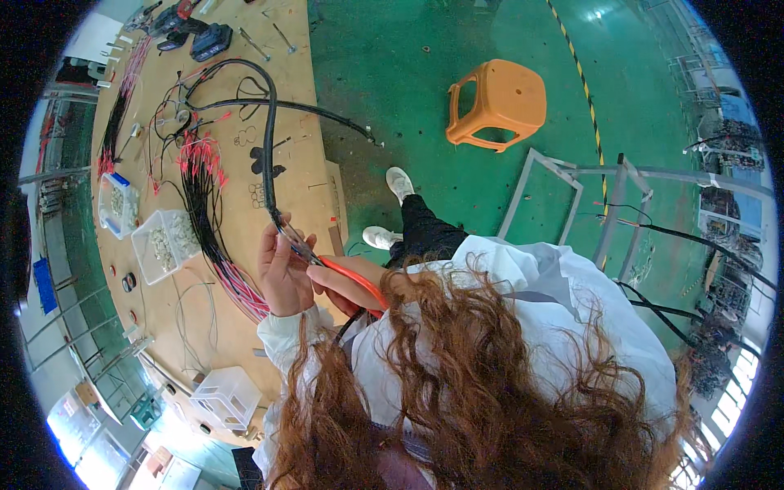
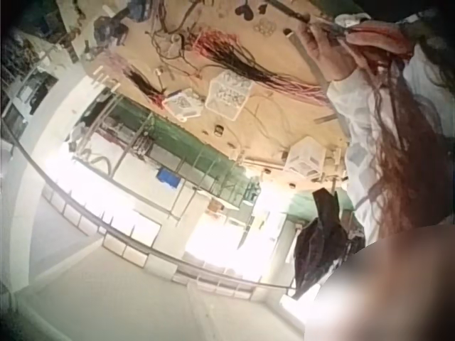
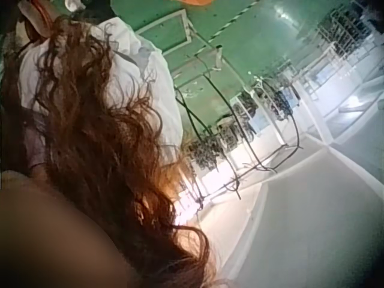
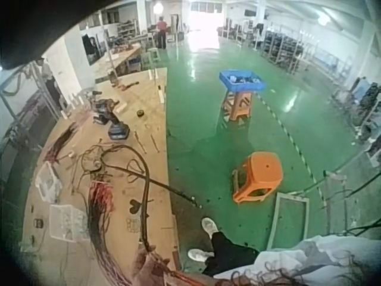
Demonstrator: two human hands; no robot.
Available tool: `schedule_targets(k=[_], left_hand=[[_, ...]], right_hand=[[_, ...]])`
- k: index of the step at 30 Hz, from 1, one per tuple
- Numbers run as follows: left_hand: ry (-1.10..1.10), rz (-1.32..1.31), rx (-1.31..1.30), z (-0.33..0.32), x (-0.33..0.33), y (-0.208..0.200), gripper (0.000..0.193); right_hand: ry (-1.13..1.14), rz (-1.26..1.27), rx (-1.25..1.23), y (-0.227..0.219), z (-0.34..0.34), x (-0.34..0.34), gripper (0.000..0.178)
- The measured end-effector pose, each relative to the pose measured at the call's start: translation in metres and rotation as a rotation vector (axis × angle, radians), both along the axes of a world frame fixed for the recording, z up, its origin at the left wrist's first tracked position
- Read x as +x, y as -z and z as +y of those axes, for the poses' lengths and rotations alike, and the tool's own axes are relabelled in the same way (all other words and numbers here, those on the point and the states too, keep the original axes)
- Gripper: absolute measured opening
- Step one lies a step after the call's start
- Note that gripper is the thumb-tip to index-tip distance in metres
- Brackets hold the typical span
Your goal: Measure and cut wires to assemble a complex wiring harness at an industrial workbench.
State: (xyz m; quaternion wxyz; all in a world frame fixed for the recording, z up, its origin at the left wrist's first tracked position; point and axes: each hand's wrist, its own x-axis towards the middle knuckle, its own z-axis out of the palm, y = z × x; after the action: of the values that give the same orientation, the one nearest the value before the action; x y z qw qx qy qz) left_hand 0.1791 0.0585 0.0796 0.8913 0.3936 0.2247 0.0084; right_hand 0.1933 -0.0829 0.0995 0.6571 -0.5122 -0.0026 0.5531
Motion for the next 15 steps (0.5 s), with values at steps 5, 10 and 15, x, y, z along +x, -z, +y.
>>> schedule_targets(k=[5, 10, 15], left_hand=[[-0.017, 0.019, 0.051, -0.006, 0.004, 0.0, 0.025], [-0.046, 0.002, 0.108, -0.012, -0.002, 0.004, 0.023], [-0.111, 0.012, 0.089, -0.026, -0.003, -0.007, 0.02]], right_hand=[[0.027, 0.021, 0.035, 0.006, -0.001, 0.001, 0.04], [0.021, -0.032, 0.026, 0.002, 0.0, -0.001, 0.039], [0.09, -0.078, -0.012, -0.005, 0.0, -0.001, 0.036]])
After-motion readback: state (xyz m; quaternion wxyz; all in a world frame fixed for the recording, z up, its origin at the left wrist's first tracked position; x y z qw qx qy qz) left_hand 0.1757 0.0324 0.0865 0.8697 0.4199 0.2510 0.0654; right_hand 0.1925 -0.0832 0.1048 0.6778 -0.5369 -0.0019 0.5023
